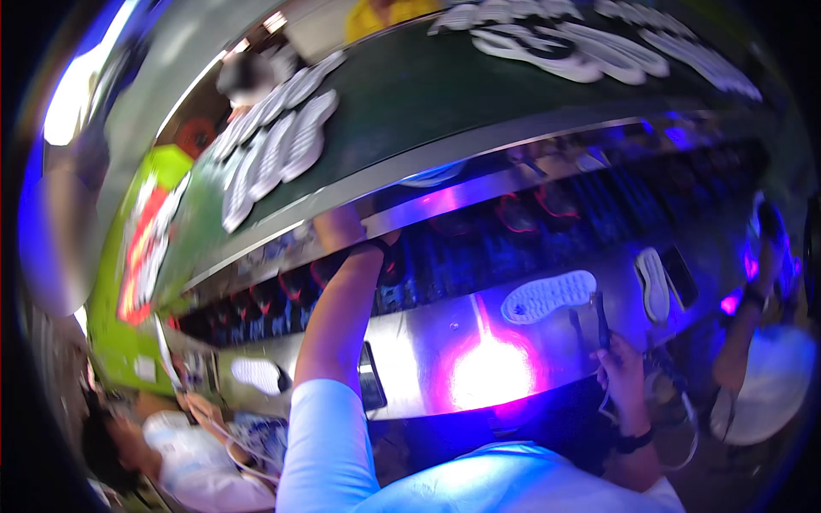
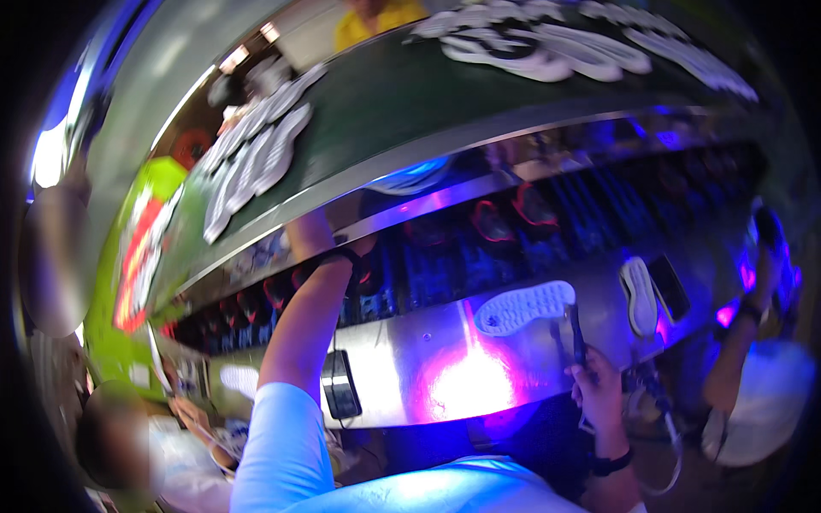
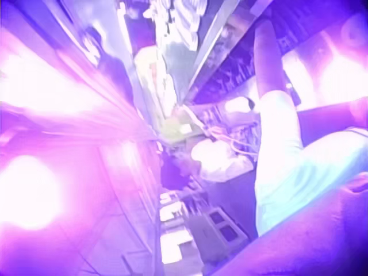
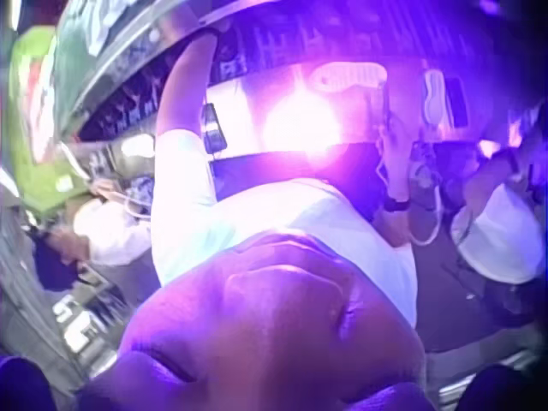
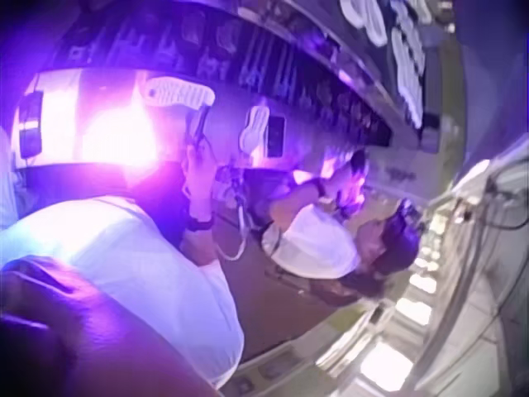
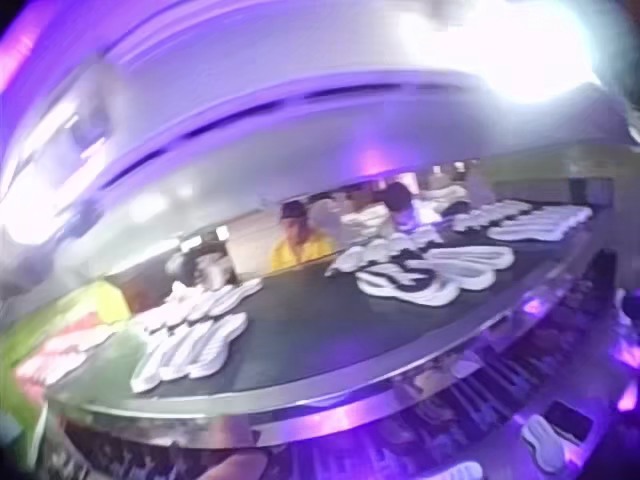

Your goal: Applying glue or cleaning compound to the upper part of the shoe using a small brush on an assembly line under a special illumination light.

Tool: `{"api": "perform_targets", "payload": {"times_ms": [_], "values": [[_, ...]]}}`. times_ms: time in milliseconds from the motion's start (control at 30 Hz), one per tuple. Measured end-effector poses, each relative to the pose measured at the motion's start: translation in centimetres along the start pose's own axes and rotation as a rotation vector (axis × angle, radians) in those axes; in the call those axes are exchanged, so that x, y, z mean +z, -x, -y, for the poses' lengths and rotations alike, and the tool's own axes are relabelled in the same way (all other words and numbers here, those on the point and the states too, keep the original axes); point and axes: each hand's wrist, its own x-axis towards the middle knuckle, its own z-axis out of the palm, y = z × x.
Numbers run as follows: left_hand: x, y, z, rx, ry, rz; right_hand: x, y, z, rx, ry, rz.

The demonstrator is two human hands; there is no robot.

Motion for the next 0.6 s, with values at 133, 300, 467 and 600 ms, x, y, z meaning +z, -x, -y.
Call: {"api": "perform_targets", "payload": {"times_ms": [133,300,467,600], "values": [[2.1,-2.9,-9.6,-0.027,0.031,0.127,-0.7,2.3,0.8,-0.071,-0.069,-0.092],[2.6,1.2,-11.8,-0.102,0.101,0.298,-0.9,4.5,0.3,-0.132,-0.048,-0.118],[0.8,6.4,-7.8,-0.224,0.473,0.184,-1.4,4.2,-0.2,-0.142,-0.045,-0.039],[0.1,18.7,-6.2,-0.009,1.233,0.298,-0.4,2.2,-4.2,-0.521,0.027,-0.178]]}}
